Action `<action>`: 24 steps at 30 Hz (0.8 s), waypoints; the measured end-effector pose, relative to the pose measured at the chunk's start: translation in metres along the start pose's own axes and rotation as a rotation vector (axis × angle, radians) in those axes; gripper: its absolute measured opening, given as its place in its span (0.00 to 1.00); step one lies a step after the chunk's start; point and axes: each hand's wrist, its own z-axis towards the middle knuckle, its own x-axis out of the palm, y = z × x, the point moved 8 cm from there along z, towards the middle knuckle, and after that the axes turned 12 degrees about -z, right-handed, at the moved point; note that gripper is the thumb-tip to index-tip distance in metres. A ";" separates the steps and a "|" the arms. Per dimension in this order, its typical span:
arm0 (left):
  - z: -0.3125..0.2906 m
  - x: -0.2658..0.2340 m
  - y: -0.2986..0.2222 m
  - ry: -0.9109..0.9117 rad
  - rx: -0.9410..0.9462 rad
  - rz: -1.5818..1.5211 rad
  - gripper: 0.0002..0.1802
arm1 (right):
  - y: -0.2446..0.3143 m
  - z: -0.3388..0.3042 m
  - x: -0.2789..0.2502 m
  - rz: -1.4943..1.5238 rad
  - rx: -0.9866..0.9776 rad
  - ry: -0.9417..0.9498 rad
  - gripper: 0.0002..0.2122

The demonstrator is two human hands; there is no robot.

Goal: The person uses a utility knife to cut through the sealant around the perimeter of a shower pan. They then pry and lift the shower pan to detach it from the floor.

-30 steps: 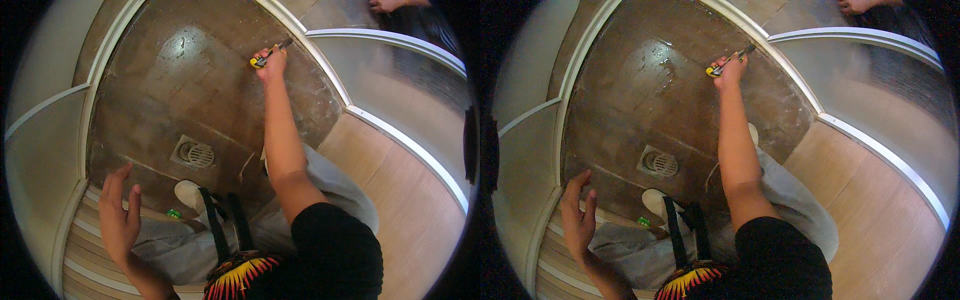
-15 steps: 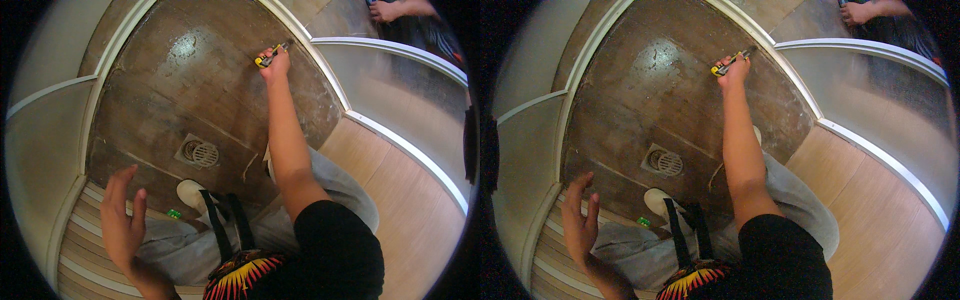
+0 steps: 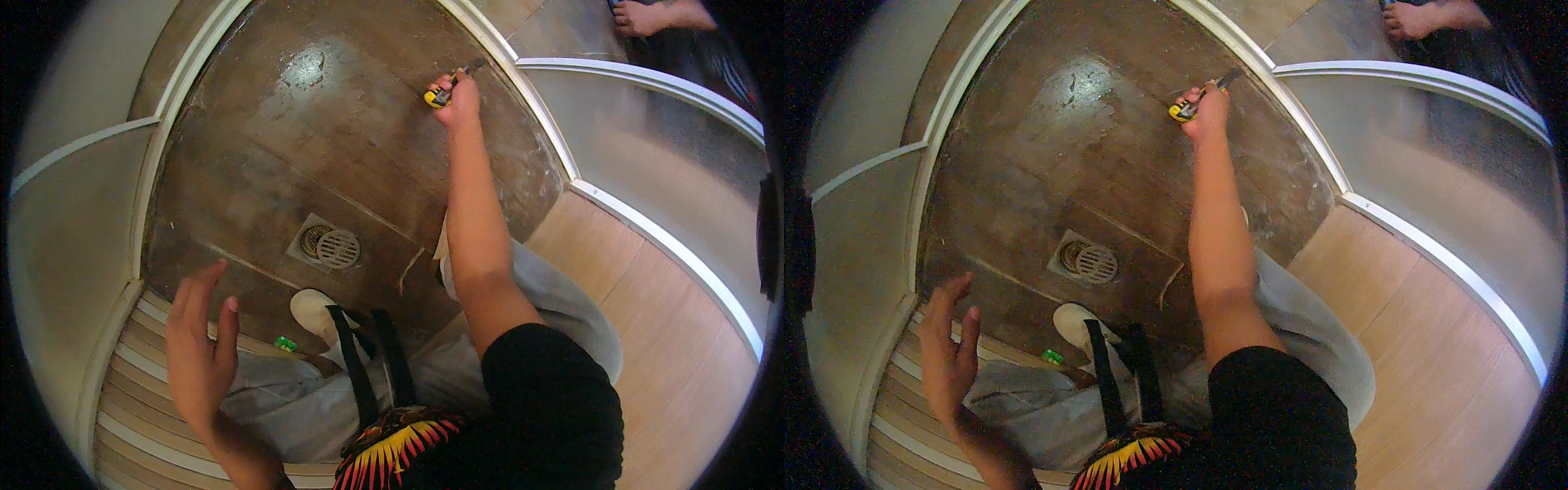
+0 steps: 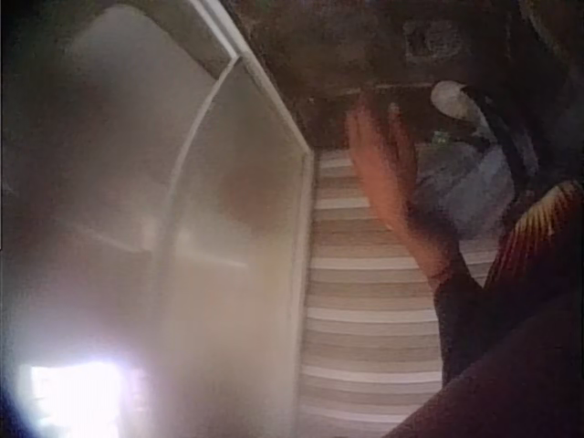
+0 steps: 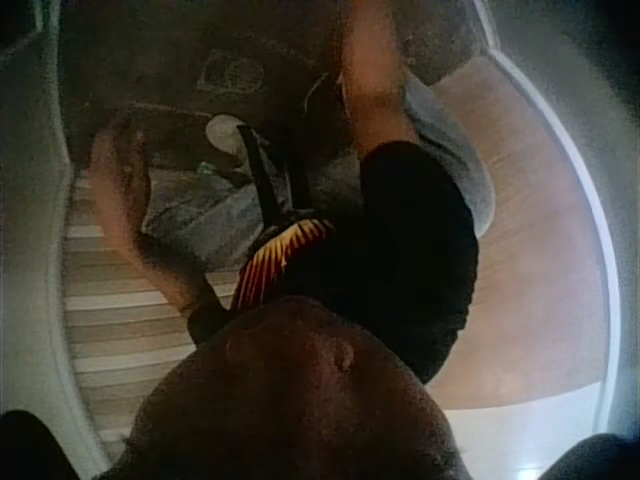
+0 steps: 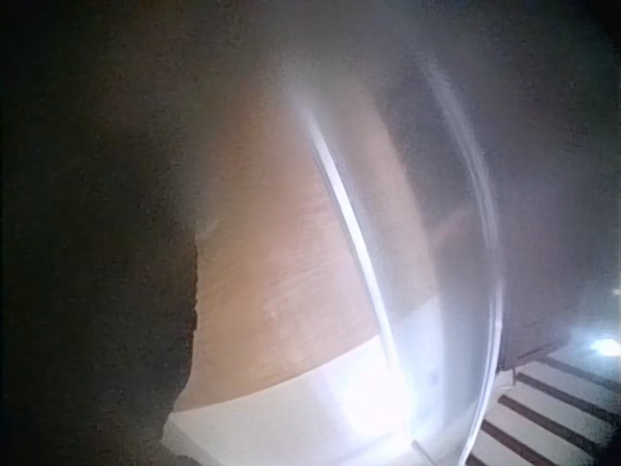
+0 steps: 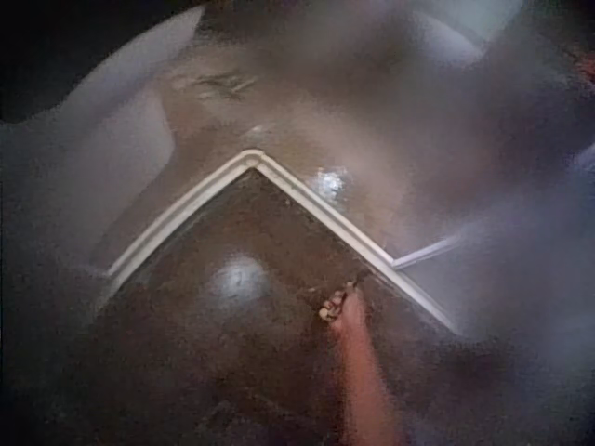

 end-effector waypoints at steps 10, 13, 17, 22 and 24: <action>0.006 -0.002 0.003 0.033 0.011 -0.030 0.18 | -0.003 -0.018 0.006 -0.196 -0.058 0.109 0.04; 0.006 -0.002 -0.001 0.025 0.014 -0.007 0.18 | 0.001 -0.016 0.027 -0.087 -0.061 0.089 0.03; 0.001 -0.004 0.008 0.004 -0.014 -0.014 0.17 | 0.012 -0.001 0.039 0.113 0.070 0.144 0.04; 0.002 -0.006 0.006 0.017 -0.065 -0.034 0.17 | 0.004 -0.003 0.009 0.104 -0.030 0.034 0.05; 0.003 -0.004 0.005 0.014 -0.047 -0.026 0.17 | 0.005 -0.002 0.004 0.050 -0.089 0.022 0.06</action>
